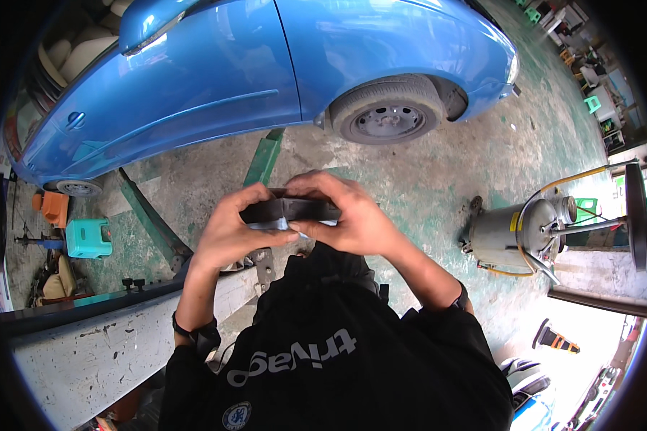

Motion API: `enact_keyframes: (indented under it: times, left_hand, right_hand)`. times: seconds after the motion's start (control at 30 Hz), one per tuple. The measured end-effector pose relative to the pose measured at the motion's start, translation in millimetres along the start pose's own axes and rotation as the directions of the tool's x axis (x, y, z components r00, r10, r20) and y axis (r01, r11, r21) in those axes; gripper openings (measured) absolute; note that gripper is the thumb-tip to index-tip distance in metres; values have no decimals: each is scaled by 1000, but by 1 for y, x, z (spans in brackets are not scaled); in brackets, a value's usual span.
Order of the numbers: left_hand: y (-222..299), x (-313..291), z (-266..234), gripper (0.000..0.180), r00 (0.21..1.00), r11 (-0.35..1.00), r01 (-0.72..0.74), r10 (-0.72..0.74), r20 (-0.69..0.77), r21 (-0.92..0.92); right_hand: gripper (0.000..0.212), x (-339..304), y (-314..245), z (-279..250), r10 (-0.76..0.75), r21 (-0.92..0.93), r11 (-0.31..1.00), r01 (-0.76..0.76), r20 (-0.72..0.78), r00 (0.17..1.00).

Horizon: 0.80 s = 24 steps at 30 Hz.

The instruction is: The person holds a blue rectangular air filter and repeatedly turns it over, pressing along the edges and inspecting both sides. The filter is handled with both hands throughout the clip, with no tools used.

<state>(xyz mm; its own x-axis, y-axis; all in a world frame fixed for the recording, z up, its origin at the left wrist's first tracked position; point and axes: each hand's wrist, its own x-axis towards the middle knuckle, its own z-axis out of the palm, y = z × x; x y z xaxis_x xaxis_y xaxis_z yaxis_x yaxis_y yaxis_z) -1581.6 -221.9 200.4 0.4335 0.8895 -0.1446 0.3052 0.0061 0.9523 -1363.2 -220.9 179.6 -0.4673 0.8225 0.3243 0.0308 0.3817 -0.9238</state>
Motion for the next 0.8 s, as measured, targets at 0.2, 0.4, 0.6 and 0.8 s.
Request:
enact_keyframes:
  times: [0.2, 0.4, 0.6, 0.8]
  left_hand:
    - [-17, 8, -9, 40, 980, 996, -46, 30, -195, -78]
    - [-29, 11, -22, 40, 963, 994, 7, -35, -268, -107]
    - [-28, 13, -44, 49, 954, 994, -13, -19, -298, -107]
    - [-27, 31, -62, 75, 975, 987, -7, 41, -216, 158]
  right_hand:
    - [54, 3, 25, -28, 66, -163, 986, -46, 123, 990]
    - [53, 6, 40, -40, 376, -207, 921, -329, 254, 891]
    - [49, -5, 49, -18, 433, -3, 897, -441, 196, 880]
    - [59, -9, 52, -2, 578, 309, 700, -644, 285, 765]
